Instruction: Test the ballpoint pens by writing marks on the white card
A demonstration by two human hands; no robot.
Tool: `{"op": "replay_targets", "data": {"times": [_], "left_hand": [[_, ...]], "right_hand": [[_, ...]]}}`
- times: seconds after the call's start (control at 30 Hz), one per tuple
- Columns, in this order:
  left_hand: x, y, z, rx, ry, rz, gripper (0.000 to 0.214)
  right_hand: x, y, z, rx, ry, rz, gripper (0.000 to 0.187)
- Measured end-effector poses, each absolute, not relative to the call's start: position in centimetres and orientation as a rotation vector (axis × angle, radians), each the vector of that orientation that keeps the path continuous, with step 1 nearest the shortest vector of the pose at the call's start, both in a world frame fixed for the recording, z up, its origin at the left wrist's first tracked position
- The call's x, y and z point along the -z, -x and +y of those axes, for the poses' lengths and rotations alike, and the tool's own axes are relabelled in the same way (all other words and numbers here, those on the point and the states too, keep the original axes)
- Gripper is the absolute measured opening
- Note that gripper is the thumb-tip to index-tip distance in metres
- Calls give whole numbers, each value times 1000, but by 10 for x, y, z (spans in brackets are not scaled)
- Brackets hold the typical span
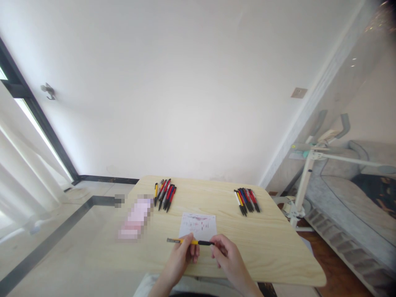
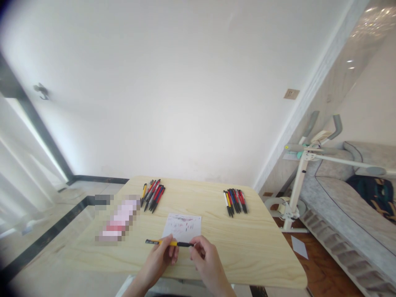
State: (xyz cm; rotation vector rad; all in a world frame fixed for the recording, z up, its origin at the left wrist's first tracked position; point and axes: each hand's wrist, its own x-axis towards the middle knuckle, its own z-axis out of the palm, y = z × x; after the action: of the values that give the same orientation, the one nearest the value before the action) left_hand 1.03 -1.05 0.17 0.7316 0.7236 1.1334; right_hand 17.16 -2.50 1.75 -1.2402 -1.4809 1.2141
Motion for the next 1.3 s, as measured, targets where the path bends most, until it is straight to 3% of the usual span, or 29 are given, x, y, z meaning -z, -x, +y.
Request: {"op": "replay_targets", "data": {"times": [1.3], "left_hand": [[-1,-9,-12,-1119,-759,762,42]], "right_hand": [[-18,-169,-26,-1216,1249,-1494,28]]}}
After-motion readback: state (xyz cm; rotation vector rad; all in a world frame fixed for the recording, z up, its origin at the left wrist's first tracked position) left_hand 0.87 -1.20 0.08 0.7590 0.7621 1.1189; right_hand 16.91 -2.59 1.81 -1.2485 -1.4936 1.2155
